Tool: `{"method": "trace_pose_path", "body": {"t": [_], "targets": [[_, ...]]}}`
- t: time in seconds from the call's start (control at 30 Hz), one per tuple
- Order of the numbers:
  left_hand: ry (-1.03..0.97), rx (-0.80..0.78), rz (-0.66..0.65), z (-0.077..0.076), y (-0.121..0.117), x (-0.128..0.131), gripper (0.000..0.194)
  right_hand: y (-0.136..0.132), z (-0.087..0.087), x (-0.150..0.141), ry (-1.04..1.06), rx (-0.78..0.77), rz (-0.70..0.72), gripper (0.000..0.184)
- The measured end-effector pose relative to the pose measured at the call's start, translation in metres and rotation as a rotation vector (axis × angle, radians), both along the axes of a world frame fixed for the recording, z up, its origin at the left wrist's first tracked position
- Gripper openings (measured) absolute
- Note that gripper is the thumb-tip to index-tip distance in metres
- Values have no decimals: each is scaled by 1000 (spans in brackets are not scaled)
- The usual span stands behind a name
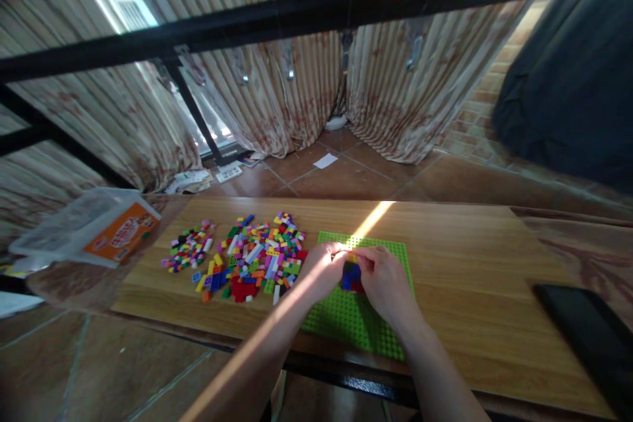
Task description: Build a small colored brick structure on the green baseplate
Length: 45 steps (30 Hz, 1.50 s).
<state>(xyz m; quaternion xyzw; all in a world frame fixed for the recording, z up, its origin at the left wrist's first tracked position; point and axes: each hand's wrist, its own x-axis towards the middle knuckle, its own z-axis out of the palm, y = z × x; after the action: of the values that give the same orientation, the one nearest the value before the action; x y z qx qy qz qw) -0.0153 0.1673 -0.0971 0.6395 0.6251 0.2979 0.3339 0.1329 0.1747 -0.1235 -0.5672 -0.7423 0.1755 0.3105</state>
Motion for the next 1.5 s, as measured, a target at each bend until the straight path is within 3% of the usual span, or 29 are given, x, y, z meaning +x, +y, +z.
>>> {"method": "trace_pose_path", "body": {"t": [0.13, 0.27, 0.43, 0.5, 0.6, 0.67, 0.77, 0.83, 0.97, 1.2, 1.37, 1.5], "targets": [[111, 58, -48, -2, -1, -1, 29, -2, 0, -1, -11, 0, 1, 34], [101, 77, -31, -4, -4, 1, 30, -4, -1, 0, -5, 3, -1, 34], [-54, 166, 78, 18, -1, -14, 25, -3, -4, 5, -27, -7, 5, 35], [-154, 263, 185, 32, 3, -38, 24, -2, -5, 7, -45, -16, 17, 36], [-208, 375, 466, 44, 7, -98, 25, -3, -6, 9, -82, -25, 19, 38], [-100, 392, 679, 42, 7, -142, 25, -4, -6, 8, -106, -24, 18, 38], [185, 224, 923, 29, 5, -192, 28, -4, -5, 5, -132, -14, 19, 38], [302, 127, 917, 19, 4, -207, 31, -4, -3, 3, -145, -6, 22, 37], [432, 12, 728, 8, 7, -205, 29, -5, -1, 0, -159, 19, 37, 35], [554, -21, 645, 3, 7, -195, 24, -6, -5, 0, -155, 51, 60, 32], [537, 13, 678, 15, 4, -199, 26, -6, -3, 0, -170, 43, 65, 32], [228, 195, 770, 36, -2, -199, 29, -7, 0, -1, -161, 19, 79, 33]]}}
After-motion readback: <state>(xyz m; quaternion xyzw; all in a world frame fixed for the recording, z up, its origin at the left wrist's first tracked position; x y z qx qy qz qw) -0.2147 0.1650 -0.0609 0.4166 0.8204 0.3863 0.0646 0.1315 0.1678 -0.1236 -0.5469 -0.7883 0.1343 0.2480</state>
